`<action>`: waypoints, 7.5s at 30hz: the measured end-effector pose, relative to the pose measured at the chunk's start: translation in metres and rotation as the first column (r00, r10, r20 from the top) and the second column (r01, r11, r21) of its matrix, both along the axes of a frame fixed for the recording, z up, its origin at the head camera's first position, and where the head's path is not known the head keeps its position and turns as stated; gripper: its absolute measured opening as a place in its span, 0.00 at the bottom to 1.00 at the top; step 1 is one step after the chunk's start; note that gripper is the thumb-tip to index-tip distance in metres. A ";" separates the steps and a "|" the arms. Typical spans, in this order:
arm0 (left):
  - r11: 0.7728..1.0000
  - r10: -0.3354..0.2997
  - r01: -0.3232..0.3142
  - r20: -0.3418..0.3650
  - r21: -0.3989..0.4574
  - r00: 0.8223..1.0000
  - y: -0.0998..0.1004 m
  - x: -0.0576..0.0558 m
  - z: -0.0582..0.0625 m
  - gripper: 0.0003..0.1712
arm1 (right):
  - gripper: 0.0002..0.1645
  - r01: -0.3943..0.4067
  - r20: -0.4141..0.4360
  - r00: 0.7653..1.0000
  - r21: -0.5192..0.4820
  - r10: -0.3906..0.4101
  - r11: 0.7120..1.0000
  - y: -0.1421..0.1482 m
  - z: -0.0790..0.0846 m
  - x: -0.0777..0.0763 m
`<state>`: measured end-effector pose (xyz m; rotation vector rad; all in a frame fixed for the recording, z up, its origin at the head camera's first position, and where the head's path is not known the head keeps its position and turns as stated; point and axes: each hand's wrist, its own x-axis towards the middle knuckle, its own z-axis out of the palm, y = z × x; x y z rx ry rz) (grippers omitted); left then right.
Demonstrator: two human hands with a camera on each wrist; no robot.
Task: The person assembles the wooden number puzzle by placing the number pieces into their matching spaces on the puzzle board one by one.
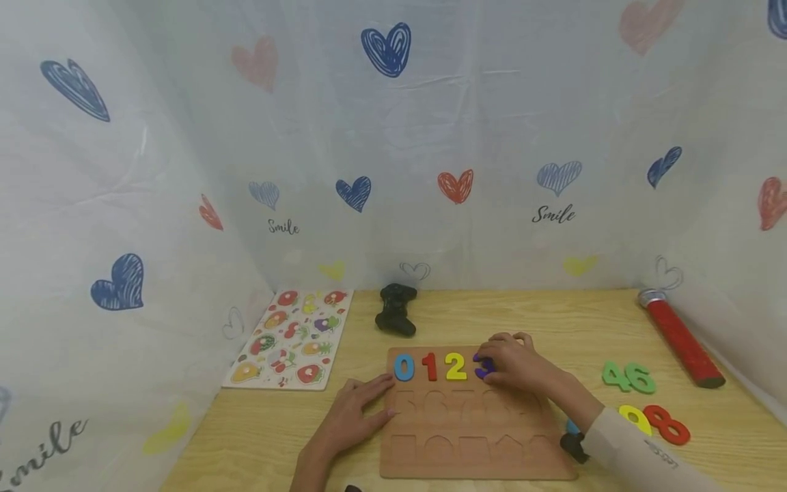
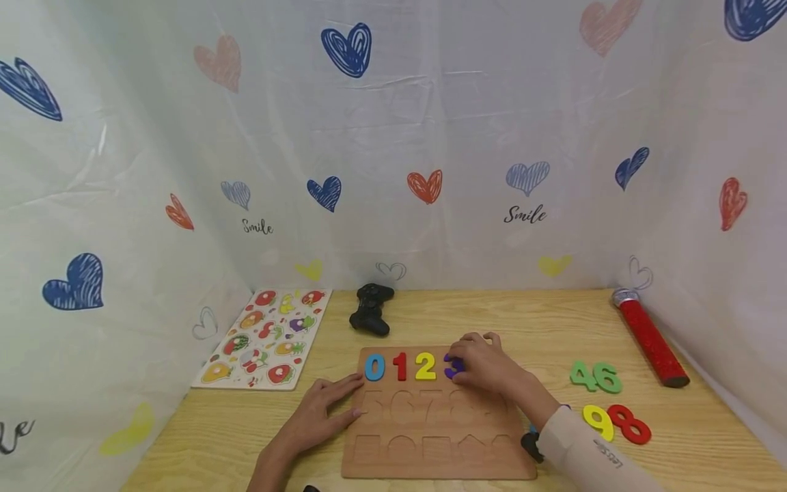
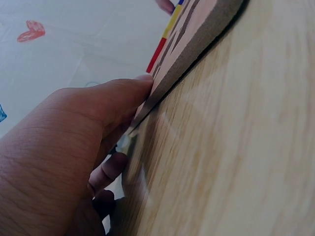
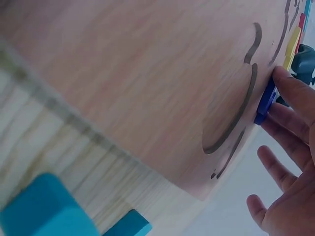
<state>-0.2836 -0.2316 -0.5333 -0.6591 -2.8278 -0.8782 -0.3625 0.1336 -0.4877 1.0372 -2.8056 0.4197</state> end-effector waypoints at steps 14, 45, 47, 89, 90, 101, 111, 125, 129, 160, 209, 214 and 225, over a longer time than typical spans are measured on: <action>1.000 0.004 -0.004 -0.033 0.016 0.999 0.001 0.002 0.001 0.31 | 0.24 0.019 -0.114 0.993 -0.009 -0.020 1.000 0.032 0.011 0.016; 1.000 0.012 -0.011 -0.066 0.026 0.998 0.002 0.002 0.002 0.29 | 0.24 0.187 -0.141 0.972 -0.032 -0.190 0.982 0.129 0.013 0.043; 1.000 0.016 -0.014 -0.054 0.025 0.998 0.002 0.002 0.002 0.30 | 0.24 0.202 -0.133 0.970 -0.021 -0.203 0.979 0.134 0.011 0.042; 1.000 0.013 -0.013 -0.036 0.015 0.999 0.000 0.001 -0.002 0.31 | 0.31 0.318 -0.041 0.948 0.036 -0.316 0.948 0.192 -0.004 0.040; 1.000 0.014 -0.014 -0.033 0.016 0.999 0.000 0.001 -0.002 0.31 | 0.31 0.317 -0.037 0.948 0.035 -0.316 0.948 0.192 -0.003 0.040; 1.000 0.024 -0.024 -0.010 0.020 1.000 0.001 0.002 0.000 0.31 | 0.21 0.321 -0.040 0.946 0.000 -0.321 0.947 0.193 -0.006 0.039; 1.000 0.021 -0.021 -0.023 0.018 1.000 0.000 0.002 -0.001 0.30 | 0.16 0.280 -0.068 0.957 -0.031 -0.282 0.959 0.187 -0.003 0.039; 1.000 0.025 -0.025 0.022 0.013 0.999 0.000 0.000 -0.003 0.31 | 0.16 0.247 -0.122 0.961 -0.015 -0.247 0.969 0.171 0.010 0.039; 1.000 0.020 -0.020 0.008 0.009 1.000 0.000 0.000 -0.003 0.31 | 0.17 0.233 -0.133 0.963 -0.011 -0.232 0.972 0.164 0.014 0.039; 1.000 0.010 -0.010 -0.035 0.004 0.999 0.000 0.001 0.000 0.31 | 0.17 0.166 -0.147 0.975 -0.028 -0.168 0.986 0.115 0.025 0.034; 1.000 0.017 -0.017 -0.003 0.016 1.000 0.000 0.002 0.002 0.32 | 0.17 0.088 -0.140 0.987 0.016 -0.085 0.996 0.062 0.016 0.018; 1.000 0.017 -0.017 0.004 0.020 1.000 0.001 0.002 0.002 0.31 | 0.16 0.090 -0.141 0.986 0.021 -0.086 0.996 0.058 0.014 0.017; 1.000 0.015 -0.015 0.001 0.020 1.000 0.002 0.002 0.003 0.31 | 0.14 0.089 -0.140 0.987 0.030 -0.084 0.996 0.052 0.007 0.011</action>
